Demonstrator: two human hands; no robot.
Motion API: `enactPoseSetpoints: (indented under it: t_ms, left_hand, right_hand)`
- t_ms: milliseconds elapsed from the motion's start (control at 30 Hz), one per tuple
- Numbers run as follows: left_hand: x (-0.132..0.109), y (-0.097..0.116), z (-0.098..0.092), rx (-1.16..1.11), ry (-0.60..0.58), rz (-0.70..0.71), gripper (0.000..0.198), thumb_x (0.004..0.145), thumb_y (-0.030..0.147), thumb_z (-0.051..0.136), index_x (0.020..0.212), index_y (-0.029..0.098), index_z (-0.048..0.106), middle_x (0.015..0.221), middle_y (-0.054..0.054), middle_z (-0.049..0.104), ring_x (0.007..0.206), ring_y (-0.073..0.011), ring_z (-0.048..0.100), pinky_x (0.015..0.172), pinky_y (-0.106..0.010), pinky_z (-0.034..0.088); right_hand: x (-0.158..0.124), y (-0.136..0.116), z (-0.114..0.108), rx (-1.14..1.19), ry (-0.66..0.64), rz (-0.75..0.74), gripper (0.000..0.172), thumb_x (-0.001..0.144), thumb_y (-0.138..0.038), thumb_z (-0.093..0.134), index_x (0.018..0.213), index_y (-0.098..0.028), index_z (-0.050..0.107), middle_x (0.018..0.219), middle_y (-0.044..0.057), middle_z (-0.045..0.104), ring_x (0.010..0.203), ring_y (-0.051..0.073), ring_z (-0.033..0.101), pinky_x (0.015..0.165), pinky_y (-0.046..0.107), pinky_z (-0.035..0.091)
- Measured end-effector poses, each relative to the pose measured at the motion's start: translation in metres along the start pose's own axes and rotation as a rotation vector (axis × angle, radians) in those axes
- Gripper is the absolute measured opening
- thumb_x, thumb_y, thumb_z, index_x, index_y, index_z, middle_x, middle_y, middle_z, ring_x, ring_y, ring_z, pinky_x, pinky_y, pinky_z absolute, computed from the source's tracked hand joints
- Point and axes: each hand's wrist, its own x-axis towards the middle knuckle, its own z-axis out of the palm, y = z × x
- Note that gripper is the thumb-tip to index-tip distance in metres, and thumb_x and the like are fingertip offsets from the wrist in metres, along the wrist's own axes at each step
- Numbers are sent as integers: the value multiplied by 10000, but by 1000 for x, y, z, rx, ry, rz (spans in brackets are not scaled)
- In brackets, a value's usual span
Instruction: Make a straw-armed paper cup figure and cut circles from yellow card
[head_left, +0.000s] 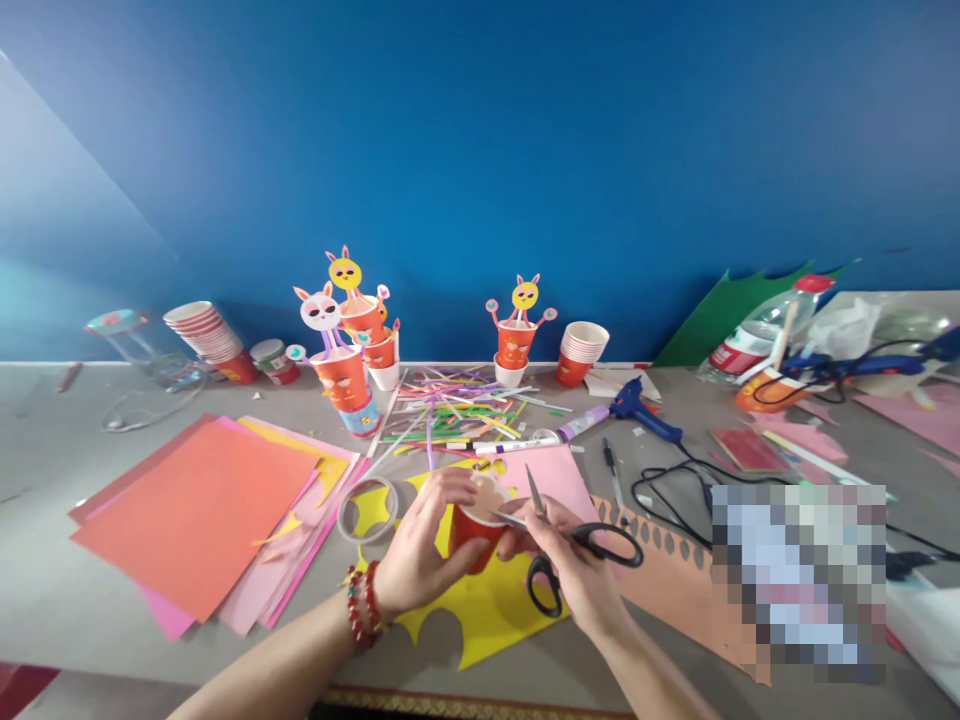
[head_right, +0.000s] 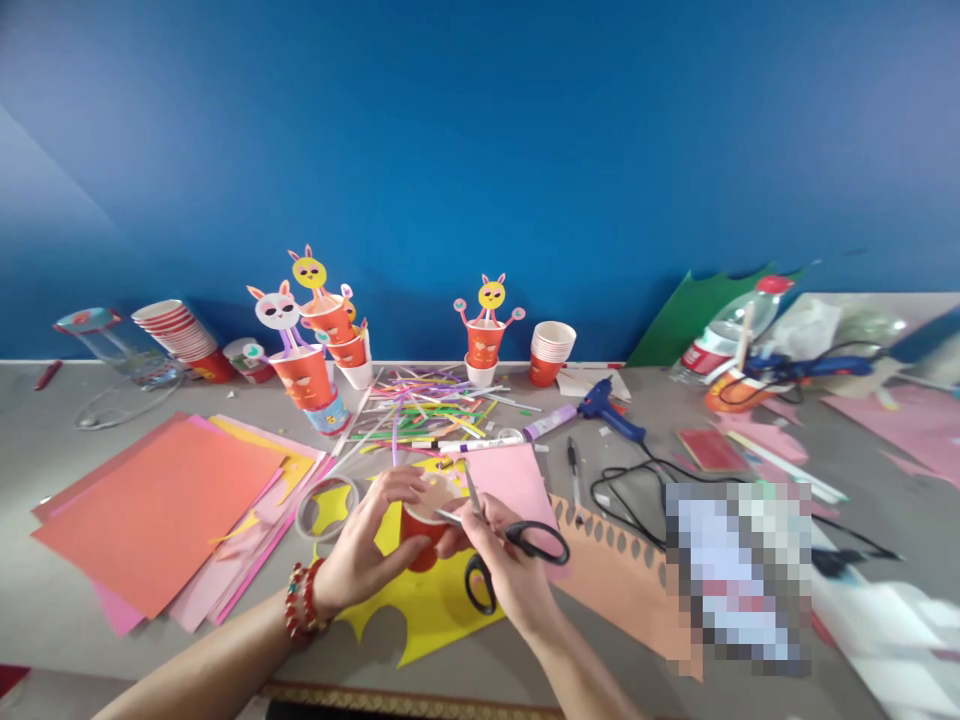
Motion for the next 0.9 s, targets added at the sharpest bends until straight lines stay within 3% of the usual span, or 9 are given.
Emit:
enactPoseSetpoints:
  t_ms: [100,167,267,367,467,600,900]
  left_hand:
    - [0,-3,1,-92,-16,-125,297,849,174,675,1105,208,528,1146,-111,593,1121,-251,564,944,-418,479]
    - [1,-5,1,-130,-50,-148,143,880,202,651,996,198,568,1032,-84,620,1013,-223,593,888,-377,487]
    - [3,-8,-1,-139,-57,-175,72,918,232,608,877,188,570,879,-44,604,867,-184,582,807,-325,473]
    - [4,-7,-4,-96,-19,-179,95,949,231,558,865,188,547,832,-25,565,816,-165,539,771,-298,439]
    - [3,-4,-7,-86,-22,-163,114,980,207,485,877,188,530,831,-21,534,808,-157,509,767,-289,418]
    - [3,0,-7,-111,-37,-164,141,995,194,427,894,184,524,844,-31,526,815,-162,502,772,-295,414]
    - [5,0,-7,-64,-15,-192,123,975,220,474,894,180,557,842,-41,562,806,-178,533,755,-302,429]
  right_hand:
    - [0,-1,0,-30,-23,-73,319,982,-463,490,1004,-184,643,788,42,733,799,206,711,791,313,545]
    - [-1,-3,-1,-88,-28,-103,289,984,-433,497,1049,-191,641,843,44,730,842,204,707,829,312,543]
    - [-4,-5,-1,-158,-20,-150,248,987,-398,498,1100,-209,612,820,24,703,741,180,696,715,284,561]
    - [-6,-5,0,-254,-45,-244,192,991,-353,489,973,-211,616,714,-6,642,622,149,654,613,251,530]
    - [-6,-5,4,-402,-67,-330,191,985,-306,491,885,-201,615,699,-7,613,612,136,633,617,243,502]
    - [-6,-4,7,-472,-46,-355,184,988,-293,471,941,-194,618,703,-2,623,611,140,639,600,238,493]
    - [-5,-1,8,-538,-47,-399,208,990,-287,454,979,-198,642,686,3,641,608,155,641,606,249,495]
